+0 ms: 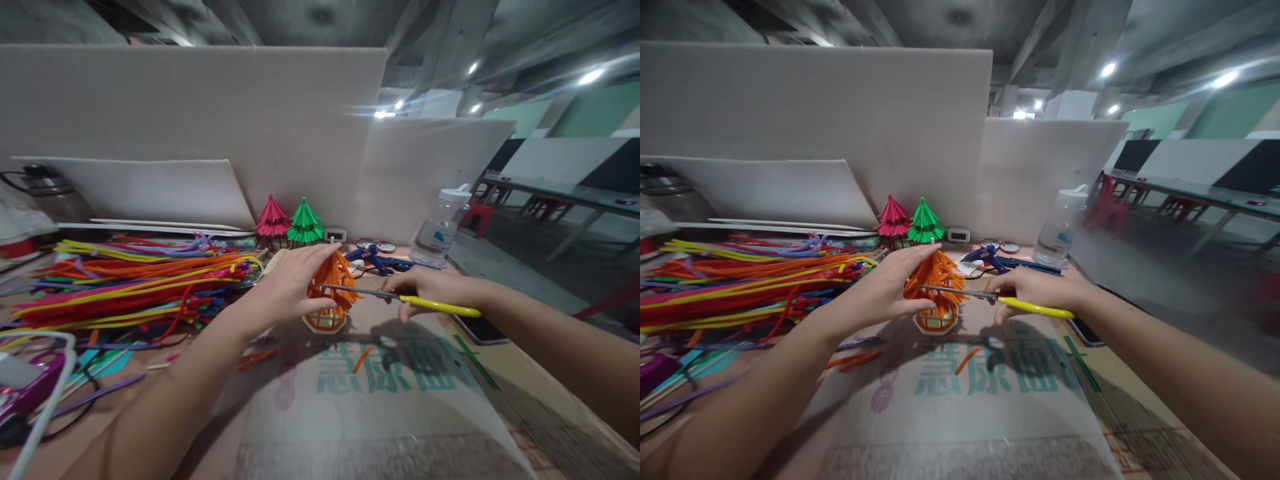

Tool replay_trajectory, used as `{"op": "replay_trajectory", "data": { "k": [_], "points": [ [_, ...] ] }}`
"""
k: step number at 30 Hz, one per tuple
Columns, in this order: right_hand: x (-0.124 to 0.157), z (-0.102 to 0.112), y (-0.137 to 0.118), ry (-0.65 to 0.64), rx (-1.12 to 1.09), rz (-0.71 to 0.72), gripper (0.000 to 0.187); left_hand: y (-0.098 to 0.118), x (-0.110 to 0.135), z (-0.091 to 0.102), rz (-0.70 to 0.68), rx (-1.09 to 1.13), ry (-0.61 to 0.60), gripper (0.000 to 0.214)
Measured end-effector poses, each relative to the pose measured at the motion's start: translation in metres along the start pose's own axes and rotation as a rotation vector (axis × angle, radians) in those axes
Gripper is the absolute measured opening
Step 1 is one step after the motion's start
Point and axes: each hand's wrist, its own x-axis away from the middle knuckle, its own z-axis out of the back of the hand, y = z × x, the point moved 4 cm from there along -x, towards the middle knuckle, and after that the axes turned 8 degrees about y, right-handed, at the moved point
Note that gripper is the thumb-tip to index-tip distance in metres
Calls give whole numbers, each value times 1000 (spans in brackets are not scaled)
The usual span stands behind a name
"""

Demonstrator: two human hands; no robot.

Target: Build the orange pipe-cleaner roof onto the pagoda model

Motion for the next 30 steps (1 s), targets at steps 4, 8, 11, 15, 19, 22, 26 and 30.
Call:
{"op": "replay_trajectory", "data": {
  "k": [4, 8, 11, 15, 19, 22, 26, 30],
  "points": [
    [1, -1, -5, -7, -2, -13, 42, 0, 0, 0, -6, -14, 4, 83],
    [10, 2, -3, -75, 40, 26, 43, -1, 0, 0, -9, -18, 4, 85],
    [26, 2, 13, -57, -46, -23, 55, -4, 1, -1, -13, -1, 16, 90],
    [45, -10, 48, 123, -185, -124, 65, -7, 1, 2, -22, 70, 34, 88],
    [40, -32, 84, 461, -6, -318, 51, -10, -1, 18, 35, 88, 169, 44],
    [25, -48, 99, 584, 72, -369, 50, -1, -2, 24, -14, -12, 153, 20],
    [8, -57, 102, 640, 166, -312, 53, 24, 2, 14, -193, -175, -43, 12],
    [-1, -62, 101, 708, 263, -280, 49, 35, 7, 1, -258, -444, -167, 34]
  ]
}}
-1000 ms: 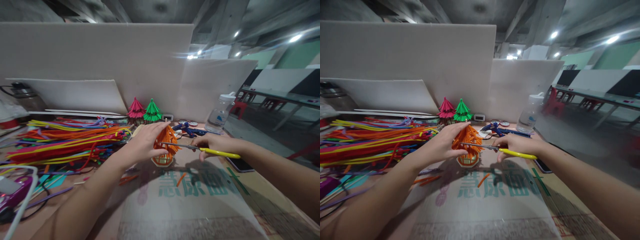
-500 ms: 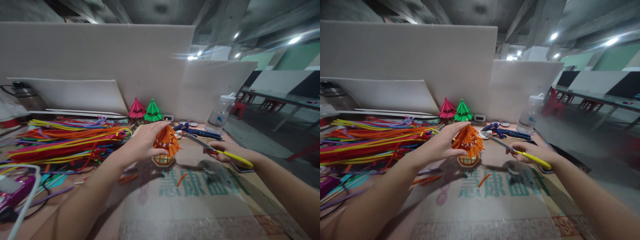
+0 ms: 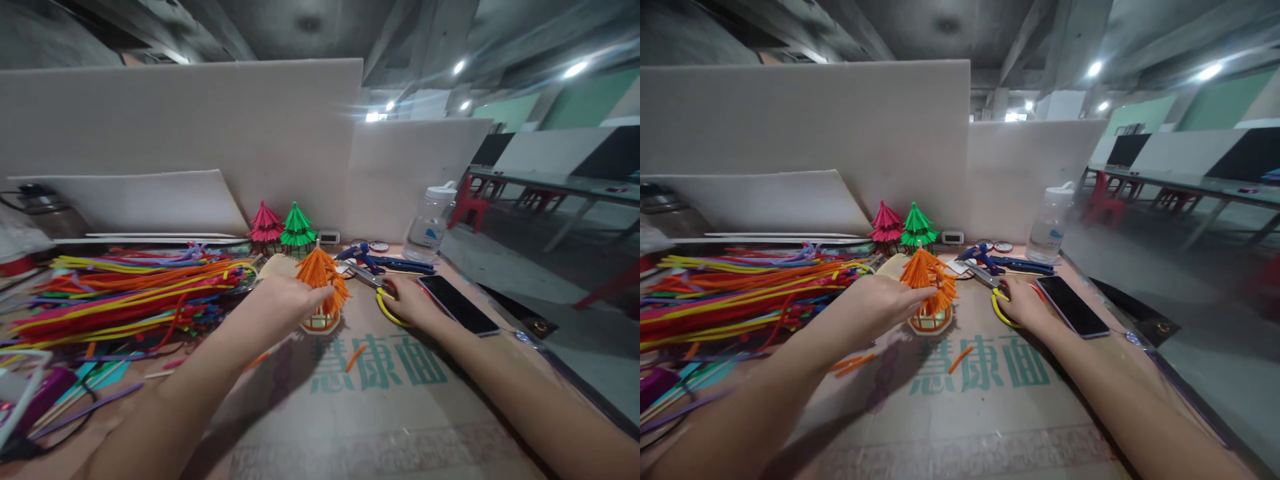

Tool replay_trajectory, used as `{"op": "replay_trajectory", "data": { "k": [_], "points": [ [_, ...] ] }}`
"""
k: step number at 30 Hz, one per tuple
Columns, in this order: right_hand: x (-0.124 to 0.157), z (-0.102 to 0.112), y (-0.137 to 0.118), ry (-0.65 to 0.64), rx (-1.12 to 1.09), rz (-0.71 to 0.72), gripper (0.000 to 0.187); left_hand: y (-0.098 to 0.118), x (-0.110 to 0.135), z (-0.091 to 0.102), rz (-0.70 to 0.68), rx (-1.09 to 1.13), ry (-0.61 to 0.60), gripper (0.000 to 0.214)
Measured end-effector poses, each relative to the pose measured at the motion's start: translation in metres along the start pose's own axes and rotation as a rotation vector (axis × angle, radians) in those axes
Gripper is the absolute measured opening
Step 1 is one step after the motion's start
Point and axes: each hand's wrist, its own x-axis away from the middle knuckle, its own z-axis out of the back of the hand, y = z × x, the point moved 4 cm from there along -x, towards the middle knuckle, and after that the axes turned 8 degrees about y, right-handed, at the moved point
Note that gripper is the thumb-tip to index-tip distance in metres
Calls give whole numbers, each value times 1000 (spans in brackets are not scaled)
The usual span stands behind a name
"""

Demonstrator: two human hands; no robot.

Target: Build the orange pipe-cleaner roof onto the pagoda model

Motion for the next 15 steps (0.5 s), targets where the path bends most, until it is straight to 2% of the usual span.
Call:
{"op": "replay_trajectory", "data": {
  "k": [2, 4, 11, 15],
  "points": [
    [1, -2, -1, 43, 27, 13, 47, 2, 1, -5, -15, -61, -43, 45],
    [3, -3, -3, 60, 38, 38, 46, 1, 1, -9, -13, -100, -45, 45],
    [6, 1, -3, 61, 49, 94, 45, -4, -3, -21, -7, -145, 25, 13],
    [6, 1, -4, 61, 49, 86, 46, -2, -6, -18, 58, -32, 49, 15]
  ]
}}
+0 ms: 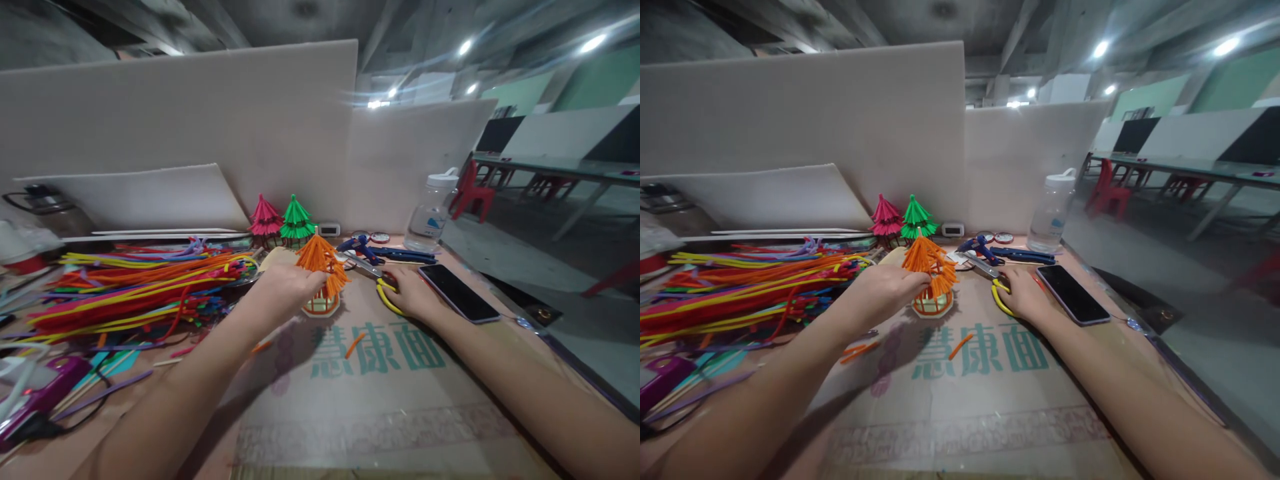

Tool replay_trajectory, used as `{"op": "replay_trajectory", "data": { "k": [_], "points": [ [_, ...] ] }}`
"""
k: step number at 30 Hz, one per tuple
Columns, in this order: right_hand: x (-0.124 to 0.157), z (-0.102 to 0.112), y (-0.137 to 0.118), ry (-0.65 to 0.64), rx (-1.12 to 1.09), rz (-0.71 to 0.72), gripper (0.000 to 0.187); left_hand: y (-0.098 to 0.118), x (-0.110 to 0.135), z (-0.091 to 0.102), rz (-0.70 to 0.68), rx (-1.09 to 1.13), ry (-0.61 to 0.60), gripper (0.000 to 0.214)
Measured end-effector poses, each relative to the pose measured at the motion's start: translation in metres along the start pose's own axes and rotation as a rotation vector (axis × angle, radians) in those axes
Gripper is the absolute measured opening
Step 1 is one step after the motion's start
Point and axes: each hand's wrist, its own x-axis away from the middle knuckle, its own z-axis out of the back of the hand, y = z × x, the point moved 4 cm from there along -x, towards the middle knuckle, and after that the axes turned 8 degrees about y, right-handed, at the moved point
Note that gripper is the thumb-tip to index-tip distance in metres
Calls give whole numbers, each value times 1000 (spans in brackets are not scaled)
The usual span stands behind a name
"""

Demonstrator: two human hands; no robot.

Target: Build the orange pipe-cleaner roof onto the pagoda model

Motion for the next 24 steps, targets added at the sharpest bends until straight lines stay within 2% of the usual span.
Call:
{"op": "replay_trajectory", "data": {
  "k": [2, 3, 4, 6, 10, 15, 18, 21, 24],
  "points": [
    [0, 0, 0, -1, 2, -7, 47, 3, -2, 8, 91, 195, 11, 17],
    [1, 0, 0, 0, 4, -10, 47, 6, -3, 12, 115, 329, -31, 18],
    [1, 0, 1, 0, 6, -12, 47, 10, -4, 15, 106, 441, -79, 20],
    [1, 0, 0, -1, 10, -15, 47, 12, -4, 22, 95, 529, -118, 21],
    [1, 2, -2, 2, 17, -1, 40, -10, 2, 33, 185, 447, -34, 25],
    [-2, 2, -1, 36, 29, 20, 35, -49, 11, 41, 473, 392, 118, 23],
    [-2, -1, 1, 37, 33, 27, 34, -59, 11, 45, 547, 364, 179, 21],
    [-1, -3, 5, 29, 26, 38, 35, -61, 9, 48, 531, 358, 147, 24],
    [-1, -6, 9, 23, 23, 46, 35, -62, 14, 49, 520, 365, 33, 27]
  ]
}}
